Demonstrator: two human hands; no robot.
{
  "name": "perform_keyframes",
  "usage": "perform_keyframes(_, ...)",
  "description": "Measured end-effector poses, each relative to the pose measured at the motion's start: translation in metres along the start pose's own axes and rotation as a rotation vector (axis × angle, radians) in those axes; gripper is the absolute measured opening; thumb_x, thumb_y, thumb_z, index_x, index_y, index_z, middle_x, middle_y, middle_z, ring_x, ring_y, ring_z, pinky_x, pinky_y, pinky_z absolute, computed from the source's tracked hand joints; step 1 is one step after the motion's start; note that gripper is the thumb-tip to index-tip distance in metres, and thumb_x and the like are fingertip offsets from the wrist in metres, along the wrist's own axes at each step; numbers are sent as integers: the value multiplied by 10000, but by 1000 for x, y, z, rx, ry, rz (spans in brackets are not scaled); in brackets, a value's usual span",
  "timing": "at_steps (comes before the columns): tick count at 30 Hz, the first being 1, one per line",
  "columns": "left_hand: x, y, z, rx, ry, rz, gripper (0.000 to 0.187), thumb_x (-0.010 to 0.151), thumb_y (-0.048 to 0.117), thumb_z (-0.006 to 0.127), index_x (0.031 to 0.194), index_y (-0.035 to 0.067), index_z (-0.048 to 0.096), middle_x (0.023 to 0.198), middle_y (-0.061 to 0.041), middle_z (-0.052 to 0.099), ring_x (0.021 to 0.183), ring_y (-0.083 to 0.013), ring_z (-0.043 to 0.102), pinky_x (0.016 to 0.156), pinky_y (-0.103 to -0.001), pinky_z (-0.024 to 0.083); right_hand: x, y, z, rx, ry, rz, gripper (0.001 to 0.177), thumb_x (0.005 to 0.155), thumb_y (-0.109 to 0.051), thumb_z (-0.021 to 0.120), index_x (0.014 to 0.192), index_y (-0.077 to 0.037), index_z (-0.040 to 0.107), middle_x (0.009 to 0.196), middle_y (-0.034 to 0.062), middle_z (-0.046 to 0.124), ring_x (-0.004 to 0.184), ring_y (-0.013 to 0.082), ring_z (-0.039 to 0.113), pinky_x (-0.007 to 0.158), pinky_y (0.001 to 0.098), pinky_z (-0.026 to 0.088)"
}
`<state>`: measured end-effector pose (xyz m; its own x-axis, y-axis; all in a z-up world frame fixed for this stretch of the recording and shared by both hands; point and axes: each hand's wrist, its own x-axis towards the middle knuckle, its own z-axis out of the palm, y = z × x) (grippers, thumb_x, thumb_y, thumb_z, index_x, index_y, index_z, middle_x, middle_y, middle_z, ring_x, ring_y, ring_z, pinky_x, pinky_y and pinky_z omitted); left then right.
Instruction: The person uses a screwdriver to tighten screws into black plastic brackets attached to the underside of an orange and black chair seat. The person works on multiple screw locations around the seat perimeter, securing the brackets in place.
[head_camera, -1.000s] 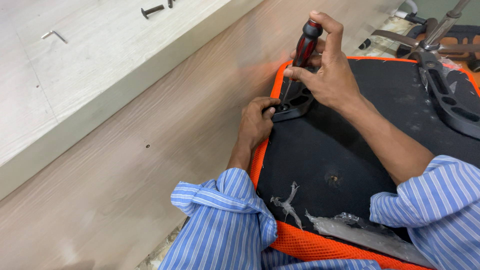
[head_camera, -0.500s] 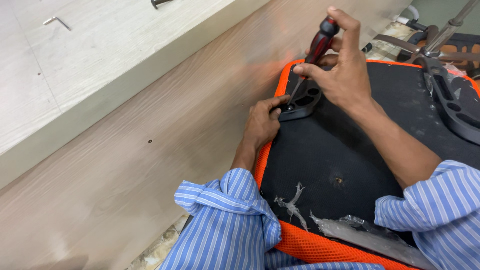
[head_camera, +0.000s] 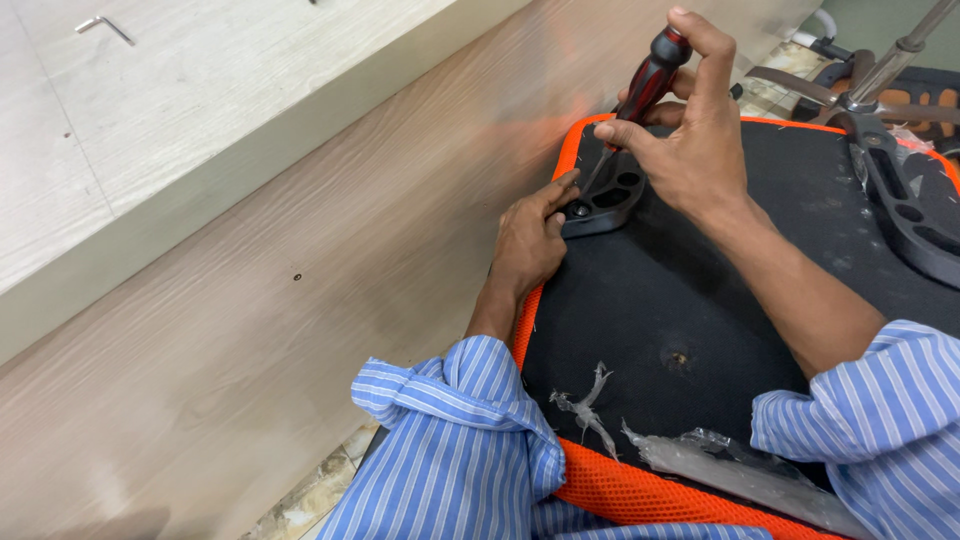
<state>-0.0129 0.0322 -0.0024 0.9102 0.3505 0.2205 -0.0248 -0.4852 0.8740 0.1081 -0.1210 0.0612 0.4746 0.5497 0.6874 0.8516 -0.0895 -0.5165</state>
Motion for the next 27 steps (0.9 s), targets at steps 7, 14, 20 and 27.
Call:
perform_keyframes(7,-2,6,-1,0,-22,-23,490,908,-76,544,1341,125,655,1316,-96,706,1281,-239,644,1126,-362,464,0,-1,1,111,-55,-1,862,1048,-54,822,1537,-234,135,1284,235,683,1128,296,790,888,406,653)
perform_keyframes(14,-2,7,-1,-93,-22,-87,465,903,-79,541,1320,84,664,1306,-124,709,1277,-239,649,1122,-353,469,1,-2,0,84,-45,-38,865,1039,-55,837,1531,-234,148,1295,236,677,1172,293,775,926,404,643)
perform_keyframes(20,-1,3,0,-89,-13,-79,439,905,-67,558,1302,80,676,1273,-129,724,1239,-243,673,1098,-355,487,0,-4,1,82,-50,-47,882,1031,-75,844,1556,-240,154,1283,222,673,1163,281,771,928,397,641)
perform_keyframes(27,0,3,1,-74,12,-66,406,908,-31,591,1275,98,710,1211,-125,762,1156,-231,733,1060,-352,532,2,-14,1,50,-85,-84,916,1018,-76,833,1597,-241,144,1223,177,685,1136,267,772,942,390,632)
